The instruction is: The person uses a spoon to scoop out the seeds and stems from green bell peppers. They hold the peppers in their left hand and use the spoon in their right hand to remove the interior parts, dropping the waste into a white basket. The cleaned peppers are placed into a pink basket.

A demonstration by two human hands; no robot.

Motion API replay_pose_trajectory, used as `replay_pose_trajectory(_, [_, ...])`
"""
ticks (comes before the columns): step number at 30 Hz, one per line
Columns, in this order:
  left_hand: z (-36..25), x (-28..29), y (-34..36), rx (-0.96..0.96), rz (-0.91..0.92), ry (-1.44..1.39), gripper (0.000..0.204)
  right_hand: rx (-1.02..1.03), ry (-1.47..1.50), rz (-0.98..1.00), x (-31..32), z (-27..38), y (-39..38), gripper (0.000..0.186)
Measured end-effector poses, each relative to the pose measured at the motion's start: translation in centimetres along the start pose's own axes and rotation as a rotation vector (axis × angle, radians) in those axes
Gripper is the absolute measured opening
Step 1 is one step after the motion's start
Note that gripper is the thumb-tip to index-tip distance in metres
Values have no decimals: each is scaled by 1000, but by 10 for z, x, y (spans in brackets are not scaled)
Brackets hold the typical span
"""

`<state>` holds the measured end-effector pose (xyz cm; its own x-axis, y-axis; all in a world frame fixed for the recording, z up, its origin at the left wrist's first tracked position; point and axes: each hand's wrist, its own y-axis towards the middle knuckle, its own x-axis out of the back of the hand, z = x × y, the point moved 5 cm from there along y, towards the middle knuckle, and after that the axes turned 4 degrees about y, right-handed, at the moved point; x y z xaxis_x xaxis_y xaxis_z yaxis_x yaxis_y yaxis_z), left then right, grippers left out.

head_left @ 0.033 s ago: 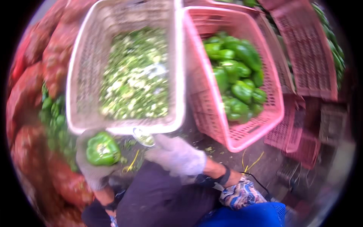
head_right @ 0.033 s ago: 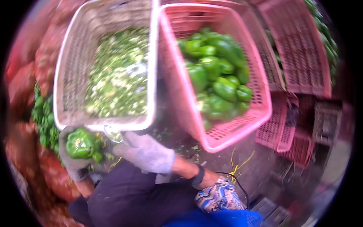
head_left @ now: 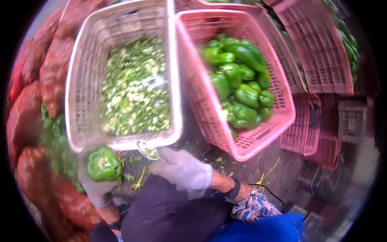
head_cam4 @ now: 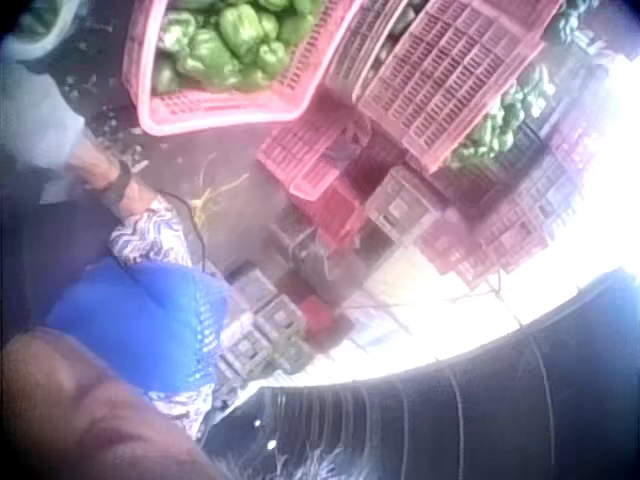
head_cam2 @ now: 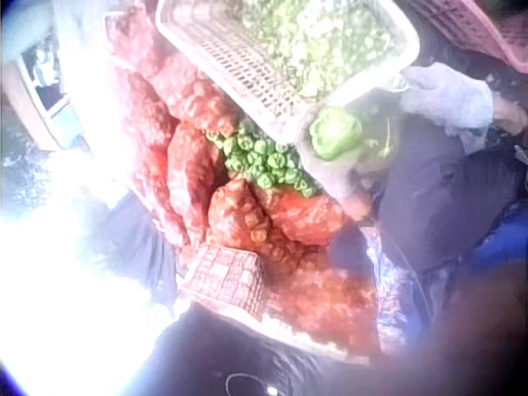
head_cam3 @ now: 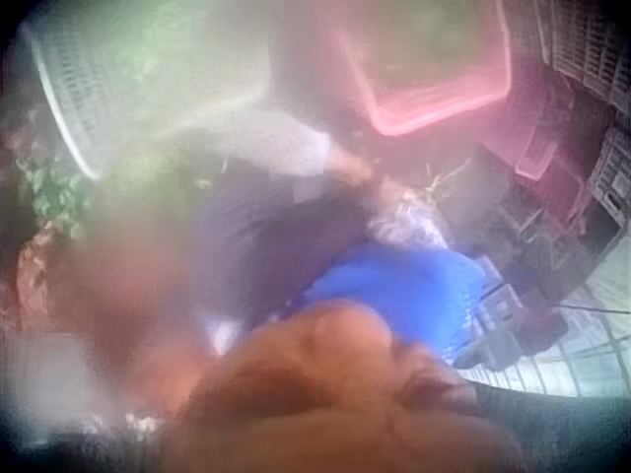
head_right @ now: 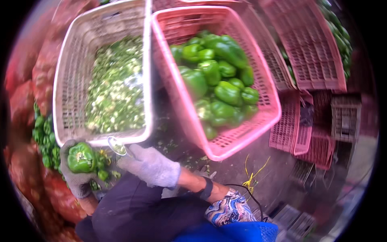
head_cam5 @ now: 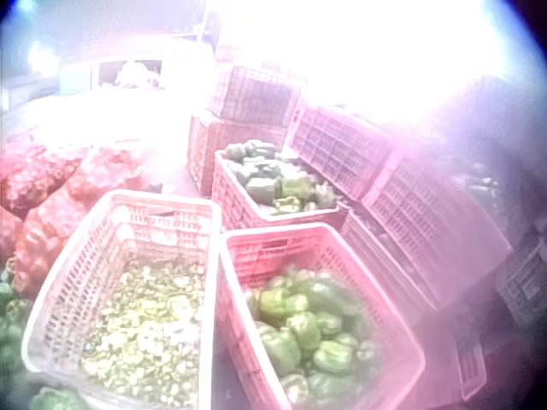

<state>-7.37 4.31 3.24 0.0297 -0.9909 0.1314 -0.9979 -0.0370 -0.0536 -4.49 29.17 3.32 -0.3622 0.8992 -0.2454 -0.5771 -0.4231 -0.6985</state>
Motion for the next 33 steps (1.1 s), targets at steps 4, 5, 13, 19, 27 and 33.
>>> replay_pose_trajectory(4, [-58, -68, 21, 48, 208, 238, 86, 345, -124, -187, 33, -48, -42, 34])
replay_pose_trajectory(5, [-67, -86, 29, 30, 276, 319, 85, 399, -165, -227, 44, -50, -51, 35])
replay_pose_trajectory(13, [-159, -193, 54, -419, 722, 639, 88, 917, -1051, -473, 24, -49, -60, 16])
replay_pose_trajectory(19, [-59, 67, 32, 83, -205, 402, 49, 257, 260, -742, 47, -92, -27, 20])
replay_pose_trajectory(27, [188, 228, -115, 581, -909, 343, 36, 359, 69, -929, 52, -62, 22, 25])
replay_pose_trajectory(33, [266, 225, -12, 780, -453, 1145, 73, 373, -14, -1074, 46, -46, 28, 27])
